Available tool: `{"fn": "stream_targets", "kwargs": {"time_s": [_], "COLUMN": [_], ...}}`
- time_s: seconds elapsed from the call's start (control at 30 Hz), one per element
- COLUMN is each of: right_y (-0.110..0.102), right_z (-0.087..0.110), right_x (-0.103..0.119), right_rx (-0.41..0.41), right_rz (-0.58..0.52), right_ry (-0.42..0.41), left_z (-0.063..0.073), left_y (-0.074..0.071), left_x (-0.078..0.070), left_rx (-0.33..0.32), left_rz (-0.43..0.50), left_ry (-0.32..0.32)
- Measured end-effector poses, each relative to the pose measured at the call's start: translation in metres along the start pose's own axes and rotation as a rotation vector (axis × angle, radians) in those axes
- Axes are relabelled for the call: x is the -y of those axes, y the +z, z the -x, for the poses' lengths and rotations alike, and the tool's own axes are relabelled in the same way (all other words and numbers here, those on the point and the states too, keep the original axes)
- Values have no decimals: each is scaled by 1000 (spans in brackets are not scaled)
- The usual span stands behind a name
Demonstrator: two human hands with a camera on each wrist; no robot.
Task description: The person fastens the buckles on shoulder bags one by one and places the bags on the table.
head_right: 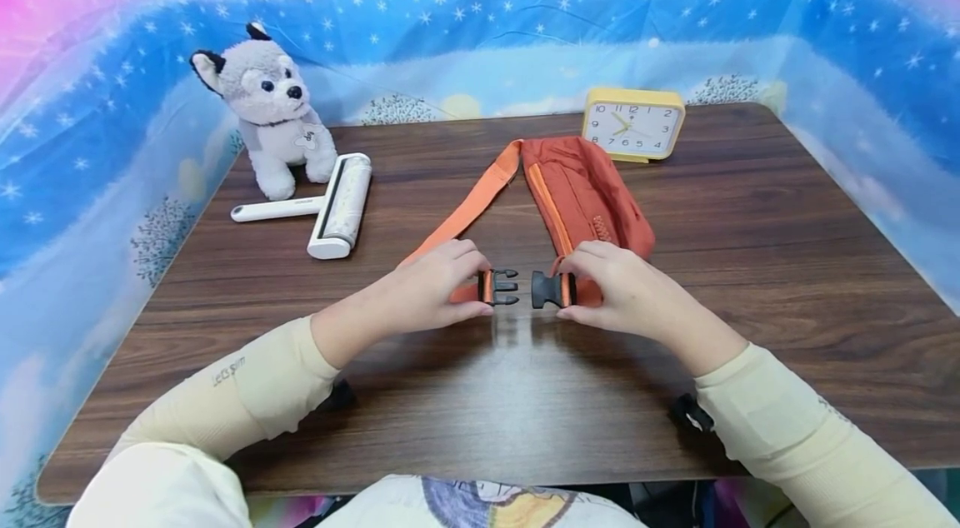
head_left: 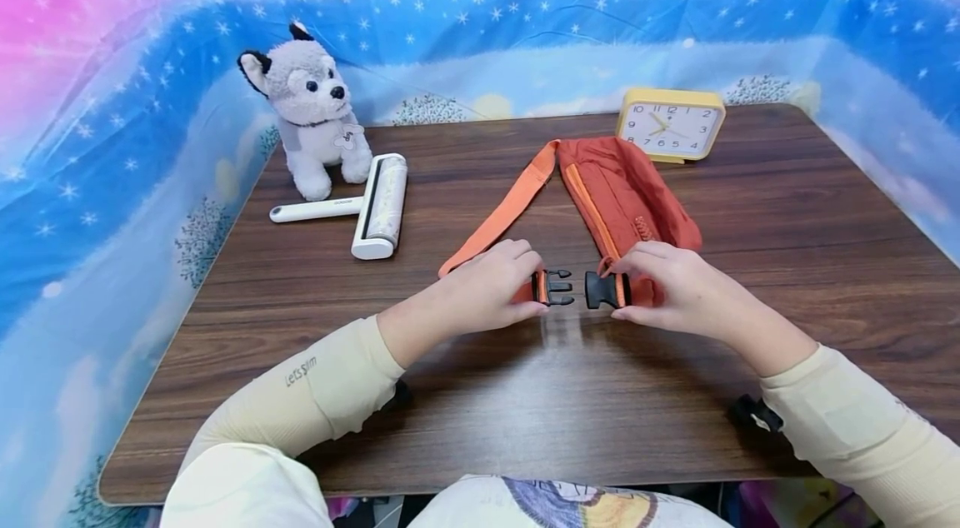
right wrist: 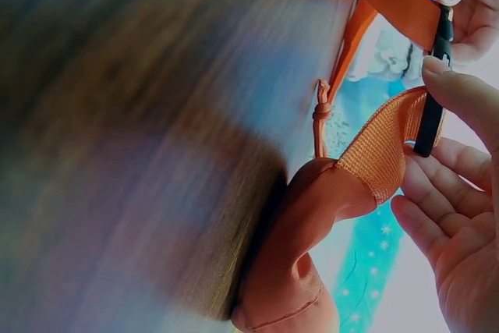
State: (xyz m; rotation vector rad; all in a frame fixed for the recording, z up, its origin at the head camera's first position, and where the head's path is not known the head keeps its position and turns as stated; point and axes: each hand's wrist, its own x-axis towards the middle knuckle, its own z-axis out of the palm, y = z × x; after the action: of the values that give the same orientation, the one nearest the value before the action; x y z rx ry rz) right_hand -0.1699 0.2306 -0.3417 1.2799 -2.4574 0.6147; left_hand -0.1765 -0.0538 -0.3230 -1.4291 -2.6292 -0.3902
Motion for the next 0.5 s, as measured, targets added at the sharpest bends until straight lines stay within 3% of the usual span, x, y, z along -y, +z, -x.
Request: {"fn": "stream_targets", "kwargs": {"time_s": [0.5], "right_y": [1], "right_z": [-2], "right_x": [2], "right_rx": [-29], "right_rz": [-9], "right_ry": [-35], "left_z": [-1], "left_y": [-1], "left_x": [-3], "left_rx": [-9], "left_rz": [-5], "left_ry": [7]}}
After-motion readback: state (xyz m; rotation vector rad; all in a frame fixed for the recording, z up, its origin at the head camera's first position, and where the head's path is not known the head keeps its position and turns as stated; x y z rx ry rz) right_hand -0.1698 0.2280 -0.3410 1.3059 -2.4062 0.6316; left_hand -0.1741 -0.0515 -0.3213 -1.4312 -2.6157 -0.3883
